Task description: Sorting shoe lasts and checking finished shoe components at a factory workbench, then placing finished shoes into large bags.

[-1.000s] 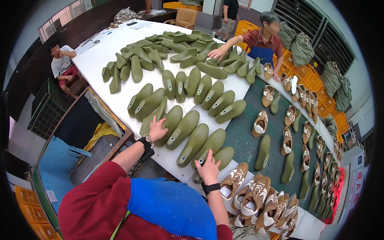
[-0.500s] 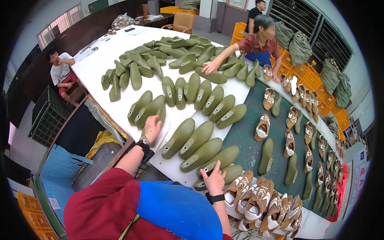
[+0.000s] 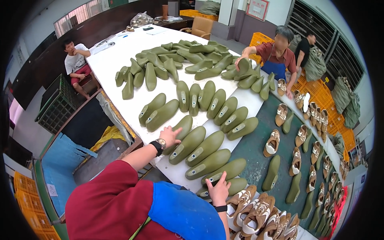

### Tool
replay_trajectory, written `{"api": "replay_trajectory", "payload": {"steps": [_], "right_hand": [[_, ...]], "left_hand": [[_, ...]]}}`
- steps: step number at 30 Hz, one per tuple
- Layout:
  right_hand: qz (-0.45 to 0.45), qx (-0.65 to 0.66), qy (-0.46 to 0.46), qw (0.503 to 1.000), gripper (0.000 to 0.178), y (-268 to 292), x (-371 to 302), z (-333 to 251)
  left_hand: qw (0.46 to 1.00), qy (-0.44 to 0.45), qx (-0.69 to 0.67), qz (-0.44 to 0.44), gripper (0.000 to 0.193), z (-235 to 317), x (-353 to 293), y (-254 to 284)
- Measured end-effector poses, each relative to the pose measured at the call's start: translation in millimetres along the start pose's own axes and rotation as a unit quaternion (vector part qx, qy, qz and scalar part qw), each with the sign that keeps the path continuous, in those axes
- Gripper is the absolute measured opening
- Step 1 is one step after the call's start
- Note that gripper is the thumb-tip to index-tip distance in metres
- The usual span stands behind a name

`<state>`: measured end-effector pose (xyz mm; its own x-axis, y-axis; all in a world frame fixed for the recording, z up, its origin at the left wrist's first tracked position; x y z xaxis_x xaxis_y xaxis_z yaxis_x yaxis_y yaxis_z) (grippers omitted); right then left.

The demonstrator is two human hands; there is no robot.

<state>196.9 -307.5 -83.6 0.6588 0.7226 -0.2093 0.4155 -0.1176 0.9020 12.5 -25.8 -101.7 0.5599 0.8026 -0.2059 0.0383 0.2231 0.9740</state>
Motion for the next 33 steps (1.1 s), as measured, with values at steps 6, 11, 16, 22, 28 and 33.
{"api": "replay_trajectory", "payload": {"steps": [6, 11, 16, 22, 28, 33], "right_hand": [[0.007, 0.012, 0.016, 1.0, 0.087, -1.4, -0.4, 4.4], [0.007, 0.009, 0.037, 0.999, 0.088, -3.4, 2.8, 7.6], [-0.006, 0.017, 0.04, 0.999, 0.089, -3.4, 4.3, 9.8], [0.019, 0.023, 0.035, 0.999, 0.089, -3.2, 2.9, 7.4], [0.005, 0.043, -0.014, 0.999, 0.089, -1.8, 0.8, 2.3], [0.031, 0.084, -0.025, 0.996, 0.089, -2.6, 1.1, -4.9]], "left_hand": [[0.966, -0.021, -0.221, 0.13, 0.07, -0.1, -6.6, -12.4], [0.947, 0.071, -0.282, 0.137, 0.061, -9.5, -15.5, -20.5], [0.953, 0.067, -0.247, 0.16, 0.061, -0.3, -13.9, -24.3], [0.953, 0.009, -0.275, 0.131, 0.068, -9.2, -12.0, -27.3], [0.928, -0.211, -0.175, -0.254, 0.081, -50.3, 11.1, 38.7], [0.976, -0.214, -0.024, -0.03, 0.054, -123.1, 126.7, 131.4]]}}
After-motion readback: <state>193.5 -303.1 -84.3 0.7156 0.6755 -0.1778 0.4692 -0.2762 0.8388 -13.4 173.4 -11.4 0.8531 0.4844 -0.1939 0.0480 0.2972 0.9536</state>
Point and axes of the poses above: each hand's wrist, its own x-axis towards the middle knuckle, its own y-axis out of the back of the hand, z = x × y, the point moved 3 cm from there along x, towards the middle knuckle, and after that the axes turned 7 degrees about -y, right-handed, at the moved point
